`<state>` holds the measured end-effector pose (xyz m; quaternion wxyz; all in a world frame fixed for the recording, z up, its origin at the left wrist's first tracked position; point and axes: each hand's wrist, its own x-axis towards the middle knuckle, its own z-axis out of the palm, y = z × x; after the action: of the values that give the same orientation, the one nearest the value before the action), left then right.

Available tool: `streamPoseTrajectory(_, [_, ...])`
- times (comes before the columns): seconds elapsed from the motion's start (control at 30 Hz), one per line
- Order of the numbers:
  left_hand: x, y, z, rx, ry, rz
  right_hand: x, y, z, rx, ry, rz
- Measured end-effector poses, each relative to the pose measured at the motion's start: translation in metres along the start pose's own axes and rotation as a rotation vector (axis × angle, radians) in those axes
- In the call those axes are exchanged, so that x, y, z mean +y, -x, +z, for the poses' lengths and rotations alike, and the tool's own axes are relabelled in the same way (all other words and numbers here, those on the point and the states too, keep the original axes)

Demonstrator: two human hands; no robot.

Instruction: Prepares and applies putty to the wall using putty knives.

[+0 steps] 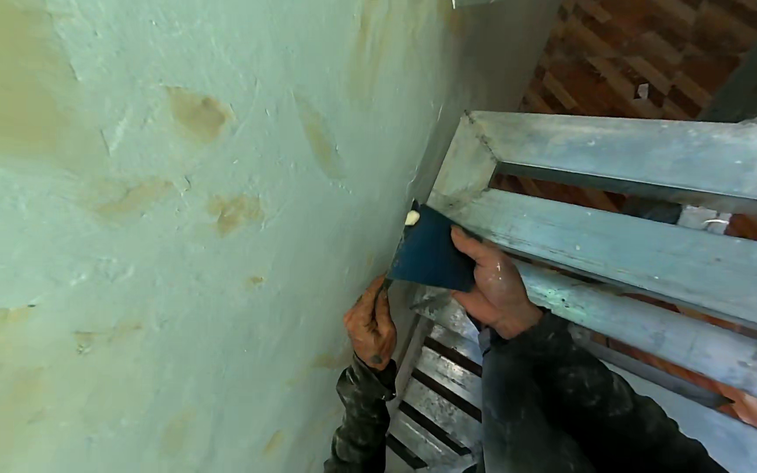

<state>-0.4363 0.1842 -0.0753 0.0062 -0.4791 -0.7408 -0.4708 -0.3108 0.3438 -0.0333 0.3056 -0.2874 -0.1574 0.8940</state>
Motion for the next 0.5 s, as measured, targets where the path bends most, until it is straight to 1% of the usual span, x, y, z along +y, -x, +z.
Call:
streamPoseTrajectory(0.03, [-0.006,0.006,-0.003,-0.007,-0.021,-0.042,-0.004,-0.005,0.002,-0.052,0.115,-0.119])
streamPoseTrajectory(0.07, [-0.012,0.013,-0.006,-0.01,-0.031,-0.091,-0.008,-0.012,0.003,-0.122,0.291,-0.309])
streamPoseTrajectory(0.1, [-0.015,0.021,-0.009,-0.013,-0.032,-0.13,-0.011,-0.021,0.006,-0.174,0.518,-0.565])
streamPoseTrajectory(0.13, [-0.018,0.03,-0.011,-0.014,-0.029,-0.158,-0.016,-0.03,0.012,-0.19,0.74,-0.83])
streamPoseTrajectory(0.17, [-0.019,0.037,-0.012,-0.017,-0.031,-0.177,-0.023,-0.041,0.02,-0.221,0.909,-1.052])
streamPoseTrajectory(0.2, [-0.02,0.044,-0.012,-0.022,-0.029,-0.185,-0.03,-0.054,0.032,-0.272,1.028,-1.221])
streamPoseTrajectory(0.23, [-0.02,0.051,-0.013,-0.027,-0.025,-0.194,-0.035,-0.069,0.043,-0.325,1.093,-1.359])
streamPoseTrajectory(0.3, [-0.019,0.061,-0.013,-0.03,-0.003,-0.221,-0.043,-0.092,0.064,-0.395,1.168,-1.535])
streamPoseTrajectory(0.37, [-0.019,0.068,-0.013,-0.022,0.003,-0.242,-0.053,-0.107,0.08,-0.407,1.207,-1.651])
streamPoseTrajectory(0.43, [-0.022,0.074,-0.014,-0.01,-0.003,-0.252,-0.062,-0.116,0.091,-0.412,1.256,-1.718])
streamPoseTrajectory(0.5, [-0.024,0.077,-0.015,-0.011,-0.004,-0.26,-0.068,-0.123,0.098,-0.456,1.306,-1.757])
